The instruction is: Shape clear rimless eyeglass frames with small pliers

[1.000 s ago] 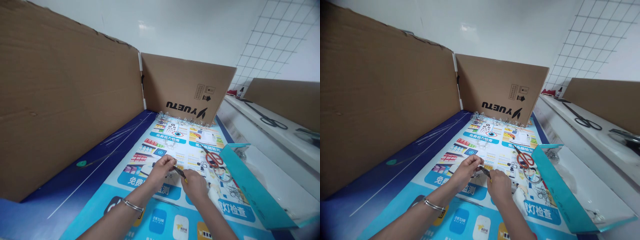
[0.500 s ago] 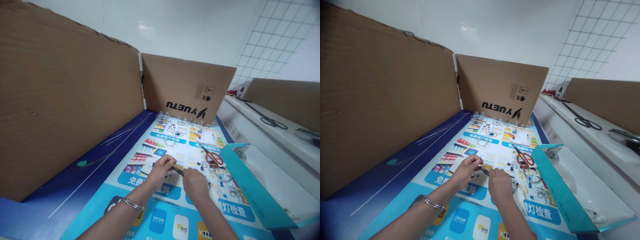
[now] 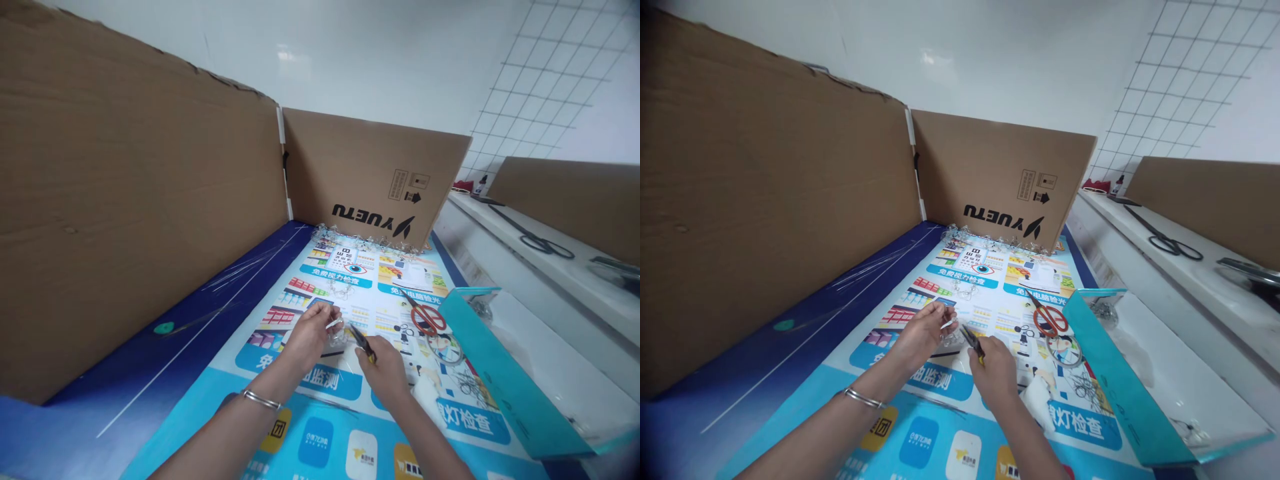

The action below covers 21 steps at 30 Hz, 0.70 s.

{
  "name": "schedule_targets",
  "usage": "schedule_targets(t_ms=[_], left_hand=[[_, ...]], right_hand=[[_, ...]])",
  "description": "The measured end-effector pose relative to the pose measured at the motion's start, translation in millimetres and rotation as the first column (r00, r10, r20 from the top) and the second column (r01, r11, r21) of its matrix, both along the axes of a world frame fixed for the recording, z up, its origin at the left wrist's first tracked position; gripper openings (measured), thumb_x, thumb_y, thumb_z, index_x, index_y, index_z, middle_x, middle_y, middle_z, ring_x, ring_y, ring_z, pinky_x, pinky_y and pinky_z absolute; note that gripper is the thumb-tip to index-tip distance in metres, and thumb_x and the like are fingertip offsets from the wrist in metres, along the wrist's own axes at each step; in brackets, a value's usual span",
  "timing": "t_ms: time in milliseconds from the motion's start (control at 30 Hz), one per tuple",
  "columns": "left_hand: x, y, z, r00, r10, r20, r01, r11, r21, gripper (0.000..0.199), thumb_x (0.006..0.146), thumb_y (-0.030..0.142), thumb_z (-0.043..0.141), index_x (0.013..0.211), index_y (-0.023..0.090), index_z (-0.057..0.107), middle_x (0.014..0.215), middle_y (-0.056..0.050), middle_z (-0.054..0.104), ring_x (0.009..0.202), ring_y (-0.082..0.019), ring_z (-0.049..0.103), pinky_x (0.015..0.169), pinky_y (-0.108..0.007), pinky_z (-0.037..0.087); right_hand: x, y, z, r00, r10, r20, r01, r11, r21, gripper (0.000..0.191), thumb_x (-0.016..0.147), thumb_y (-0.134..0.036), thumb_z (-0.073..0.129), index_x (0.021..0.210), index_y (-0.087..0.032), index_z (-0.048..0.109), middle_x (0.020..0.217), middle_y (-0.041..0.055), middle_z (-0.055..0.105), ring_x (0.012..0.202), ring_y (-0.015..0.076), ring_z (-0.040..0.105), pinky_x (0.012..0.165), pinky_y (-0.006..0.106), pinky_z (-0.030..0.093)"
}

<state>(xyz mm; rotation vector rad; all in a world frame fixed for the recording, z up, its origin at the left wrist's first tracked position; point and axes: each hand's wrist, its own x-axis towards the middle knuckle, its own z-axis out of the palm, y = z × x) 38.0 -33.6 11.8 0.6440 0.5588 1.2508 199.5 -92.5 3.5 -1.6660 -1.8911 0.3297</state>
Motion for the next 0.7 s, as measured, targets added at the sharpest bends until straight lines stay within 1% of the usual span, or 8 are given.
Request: schedule_targets(t_ms=[67, 133, 200, 267, 367, 467, 600, 700], left_hand=[[-0.4, 1.5, -2.6, 0.995, -0.004, 0.104, 0.010, 0.999, -0.052, 0.010, 0.074, 0.022, 0.060, 0.074, 0.015, 0.052, 0.087, -0.004, 0.056, 0.081, -0.013, 0.054, 0.075, -0.029, 0.046], [1.1, 0.8, -4.4, 0.983, -0.022, 0.180, 0.037, 0.996, -0.077, 0.009, 0.074, 0.019, 0.060, 0.075, 0.015, 0.052, 0.089, -0.004, 0.056, 0.081, -0.012, 0.055, 0.075, -0.028, 0.047], [3.7, -1.8, -4.7, 0.973, -0.055, 0.226, 0.077, 0.993, -0.087, 0.007, 0.075, 0.018, 0.058, 0.075, 0.015, 0.053, 0.088, -0.004, 0.056, 0.079, -0.012, 0.055, 0.073, -0.027, 0.048], [6.1, -5.3, -3.7, 0.963, -0.091, 0.252, 0.118, 0.989, -0.094, 0.005, 0.076, 0.017, 0.057, 0.076, 0.015, 0.052, 0.086, -0.004, 0.056, 0.077, -0.011, 0.055, 0.070, -0.025, 0.049], [8.3, -9.5, -1.4, 0.953, -0.132, 0.272, 0.162, 0.983, -0.090, 0.005, 0.077, 0.017, 0.057, 0.076, 0.015, 0.052, 0.085, -0.004, 0.056, 0.075, -0.011, 0.056, 0.067, -0.024, 0.049], [8.7, -11.2, 0.9, 0.950, -0.149, 0.274, 0.178, 0.981, -0.083, 0.005, 0.077, 0.017, 0.056, 0.076, 0.015, 0.052, 0.085, -0.004, 0.055, 0.076, -0.011, 0.055, 0.066, -0.023, 0.049], [8.8, -12.8, 5.0, 0.947, -0.159, 0.278, 0.184, 0.981, -0.066, 0.004, 0.078, 0.016, 0.055, 0.079, 0.016, 0.051, 0.085, -0.003, 0.054, 0.080, -0.012, 0.055, 0.067, -0.022, 0.049], [9.6, -15.2, 8.7, 0.942, -0.192, 0.275, 0.213, 0.976, -0.049, 0.006, 0.078, 0.019, 0.055, 0.078, 0.015, 0.051, 0.083, -0.003, 0.053, 0.076, -0.011, 0.054, 0.064, -0.022, 0.048]], right_hand=[[0.3, 0.3, 1.7, 0.984, -0.008, -0.176, 0.001, 0.999, -0.041, 0.022, 0.077, -0.030, 0.047, 0.092, -0.019, 0.059, 0.079, 0.0018, 0.059, 0.071, 0.0147, 0.052, 0.063, 0.023, 0.038], [0.0, -0.1, 3.9, 0.941, -0.002, -0.339, -0.029, 0.996, -0.088, 0.029, 0.076, -0.031, 0.049, 0.101, -0.019, 0.057, 0.078, 0.0008, 0.059, 0.067, 0.0138, 0.052, 0.061, 0.022, 0.040], [-0.9, -0.6, 5.7, 0.887, 0.010, -0.461, -0.070, 0.991, -0.114, 0.032, 0.076, -0.033, 0.050, 0.104, -0.018, 0.056, 0.076, 0.0004, 0.059, 0.065, 0.0137, 0.052, 0.060, 0.022, 0.040], [-2.1, -0.5, 6.7, 0.840, 0.010, -0.543, -0.090, 0.988, -0.122, 0.033, 0.075, -0.033, 0.050, 0.103, -0.017, 0.057, 0.076, 0.0009, 0.059, 0.067, 0.0141, 0.052, 0.060, 0.023, 0.041], [-3.2, 0.6, 6.8, 0.795, -0.008, -0.606, -0.089, 0.988, -0.130, 0.033, 0.075, -0.034, 0.052, 0.103, -0.016, 0.057, 0.079, 0.0018, 0.059, 0.071, 0.0150, 0.052, 0.064, 0.024, 0.042], [-3.4, 1.9, 6.1, 0.775, -0.018, -0.632, -0.074, 0.990, -0.119, 0.035, 0.073, -0.032, 0.055, 0.104, -0.016, 0.055, 0.079, 0.0013, 0.059, 0.072, 0.0151, 0.052, 0.065, 0.024, 0.042], [-4.3, 2.3, 5.8, 0.769, 0.001, -0.639, -0.102, 0.988, -0.120, 0.027, 0.072, -0.031, 0.055, 0.094, -0.015, 0.059, 0.077, 0.0011, 0.059, 0.072, 0.0153, 0.052, 0.066, 0.024, 0.042], [-5.1, 1.6, 4.8, 0.746, 0.034, -0.665, -0.137, 0.985, -0.104, 0.025, 0.073, -0.032, 0.054, 0.090, -0.015, 0.060, 0.080, 0.0019, 0.061, 0.076, 0.0162, 0.052, 0.068, 0.025, 0.041]])
